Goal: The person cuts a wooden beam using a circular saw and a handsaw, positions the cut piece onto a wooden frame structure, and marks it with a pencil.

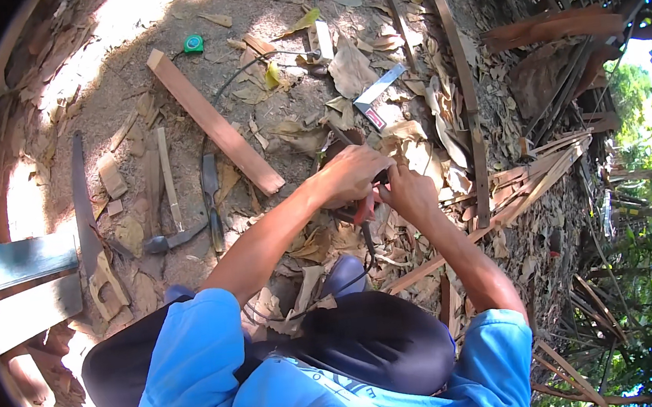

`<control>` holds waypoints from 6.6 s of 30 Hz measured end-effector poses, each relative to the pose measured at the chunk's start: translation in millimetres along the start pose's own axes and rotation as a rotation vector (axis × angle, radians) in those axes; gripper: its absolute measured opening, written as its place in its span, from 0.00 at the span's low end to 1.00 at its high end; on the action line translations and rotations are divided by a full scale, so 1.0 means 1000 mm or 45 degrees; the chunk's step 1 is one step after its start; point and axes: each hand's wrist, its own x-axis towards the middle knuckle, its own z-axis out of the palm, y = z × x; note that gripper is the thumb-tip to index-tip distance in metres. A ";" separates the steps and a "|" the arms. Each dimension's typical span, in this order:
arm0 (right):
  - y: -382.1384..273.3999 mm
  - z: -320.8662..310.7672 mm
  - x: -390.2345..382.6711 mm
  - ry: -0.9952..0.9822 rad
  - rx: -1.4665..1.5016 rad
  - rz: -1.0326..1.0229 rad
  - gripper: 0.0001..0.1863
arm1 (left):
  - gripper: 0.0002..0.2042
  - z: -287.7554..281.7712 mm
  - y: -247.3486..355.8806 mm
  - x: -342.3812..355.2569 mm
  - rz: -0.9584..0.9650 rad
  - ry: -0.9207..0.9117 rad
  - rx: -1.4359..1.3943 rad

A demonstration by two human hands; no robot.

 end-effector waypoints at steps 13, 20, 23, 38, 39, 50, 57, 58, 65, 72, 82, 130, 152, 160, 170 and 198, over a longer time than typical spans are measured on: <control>0.020 0.032 -0.009 0.246 0.249 -0.124 0.17 | 0.37 0.002 -0.002 0.007 -0.101 -0.048 -0.160; -0.020 0.068 -0.015 0.412 1.591 0.983 0.21 | 0.37 0.012 -0.008 -0.003 -0.189 0.295 -0.620; -0.025 0.074 -0.012 0.322 2.629 1.409 0.23 | 0.39 0.021 -0.007 -0.006 -0.231 0.352 -0.678; -0.057 0.059 -0.054 0.224 1.617 0.738 0.24 | 0.18 0.054 -0.086 -0.072 -1.147 0.734 -0.810; -0.057 0.059 -0.052 0.258 1.620 0.754 0.24 | 0.18 0.059 -0.093 -0.076 -1.151 0.710 -0.795; -0.060 0.080 -0.006 0.443 1.869 0.845 0.24 | 0.24 0.107 -0.092 -0.059 -1.284 0.745 -0.472; -0.059 0.072 -0.026 0.550 1.678 0.963 0.18 | 0.24 0.104 -0.086 -0.057 -1.384 0.821 -0.511; -0.054 0.068 -0.038 0.588 1.724 0.956 0.16 | 0.24 0.098 -0.088 -0.058 -1.395 0.823 -0.489; 0.007 0.087 -0.133 0.794 2.118 1.172 0.12 | 0.25 0.076 -0.084 -0.030 -1.269 0.943 -1.077; 0.063 0.156 -0.157 0.997 2.016 1.181 0.10 | 0.39 0.096 -0.039 0.028 -1.143 0.444 -0.610; 0.076 0.170 -0.153 1.063 2.310 0.967 0.08 | 0.37 0.108 -0.039 0.073 -1.162 0.658 -0.578; 0.081 0.172 -0.143 1.141 2.574 1.265 0.11 | 0.33 0.092 -0.033 0.111 -1.516 0.134 -0.484; 0.084 0.179 -0.143 1.156 2.590 1.259 0.18 | 0.20 0.148 -0.058 0.086 -1.086 1.096 -1.505; 0.083 0.180 -0.145 1.150 2.606 1.186 0.14 | 0.26 0.160 -0.074 0.094 -1.172 1.048 -1.365; 0.080 0.163 -0.140 1.183 2.659 1.305 0.15 | 0.28 0.153 -0.077 0.102 -1.053 1.071 -0.995; 0.084 0.182 -0.147 1.198 2.614 1.176 0.14 | 0.36 0.128 -0.044 0.086 -1.153 0.803 -1.175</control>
